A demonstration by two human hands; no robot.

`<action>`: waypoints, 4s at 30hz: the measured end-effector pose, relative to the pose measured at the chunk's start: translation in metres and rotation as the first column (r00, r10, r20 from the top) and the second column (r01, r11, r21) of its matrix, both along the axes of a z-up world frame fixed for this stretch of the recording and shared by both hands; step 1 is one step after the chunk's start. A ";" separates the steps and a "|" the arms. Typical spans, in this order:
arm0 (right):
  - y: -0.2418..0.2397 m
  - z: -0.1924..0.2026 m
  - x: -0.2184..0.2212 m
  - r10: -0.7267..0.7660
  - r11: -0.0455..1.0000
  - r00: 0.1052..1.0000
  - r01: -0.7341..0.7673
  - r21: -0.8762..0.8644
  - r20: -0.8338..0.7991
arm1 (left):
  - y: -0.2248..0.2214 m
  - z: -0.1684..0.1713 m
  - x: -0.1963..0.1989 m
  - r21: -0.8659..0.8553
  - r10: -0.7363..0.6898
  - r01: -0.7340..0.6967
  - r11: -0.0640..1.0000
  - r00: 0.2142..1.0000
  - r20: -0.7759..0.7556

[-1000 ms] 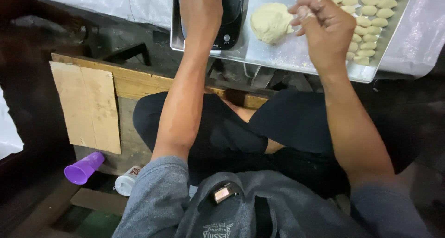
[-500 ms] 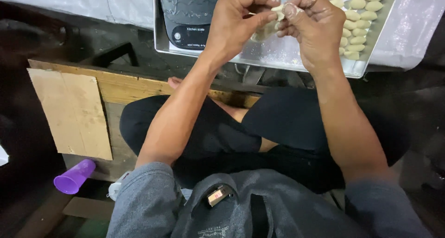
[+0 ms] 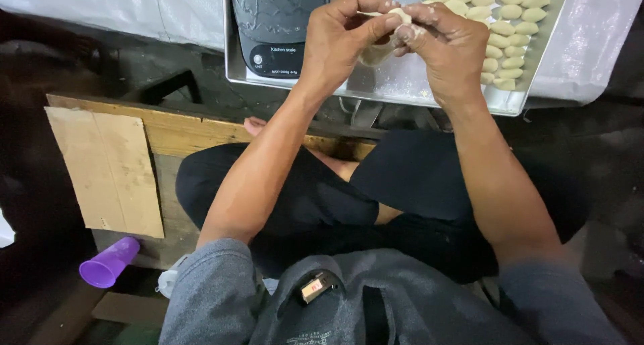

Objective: Shaping small pieces of dough into oblong dumplings by rolling them between palms and arranging them on a tray.

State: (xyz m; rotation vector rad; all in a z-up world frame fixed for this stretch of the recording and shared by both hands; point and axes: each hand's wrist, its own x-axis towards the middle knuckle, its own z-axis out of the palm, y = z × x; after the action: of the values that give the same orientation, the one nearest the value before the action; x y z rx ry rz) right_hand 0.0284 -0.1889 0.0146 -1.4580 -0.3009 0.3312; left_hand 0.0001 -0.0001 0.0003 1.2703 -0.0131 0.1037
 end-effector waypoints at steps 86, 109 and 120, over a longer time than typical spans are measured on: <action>0.014 0.013 -0.004 -0.070 0.941 0.704 0.282 -0.188 0.707 | -0.057 -0.026 -0.038 -0.007 -0.215 0.224 0.974 0.923 -0.319; 0.012 -0.022 -0.012 -0.070 0.882 0.665 0.390 -0.266 0.744 | -0.083 -0.011 -0.073 -0.510 -0.307 0.115 0.852 0.900 -0.309; 0.021 -0.022 -0.029 0.022 0.871 0.641 0.365 -0.330 0.767 | -0.070 0.013 -0.068 -0.101 -0.098 0.045 0.994 0.780 -0.618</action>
State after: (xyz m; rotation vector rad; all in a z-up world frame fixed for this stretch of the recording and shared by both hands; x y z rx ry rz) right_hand -0.0008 -0.1678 -0.0073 -2.0464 -0.7898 -0.4473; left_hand -0.0682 -0.0698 0.0130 1.1699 0.5144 -0.3879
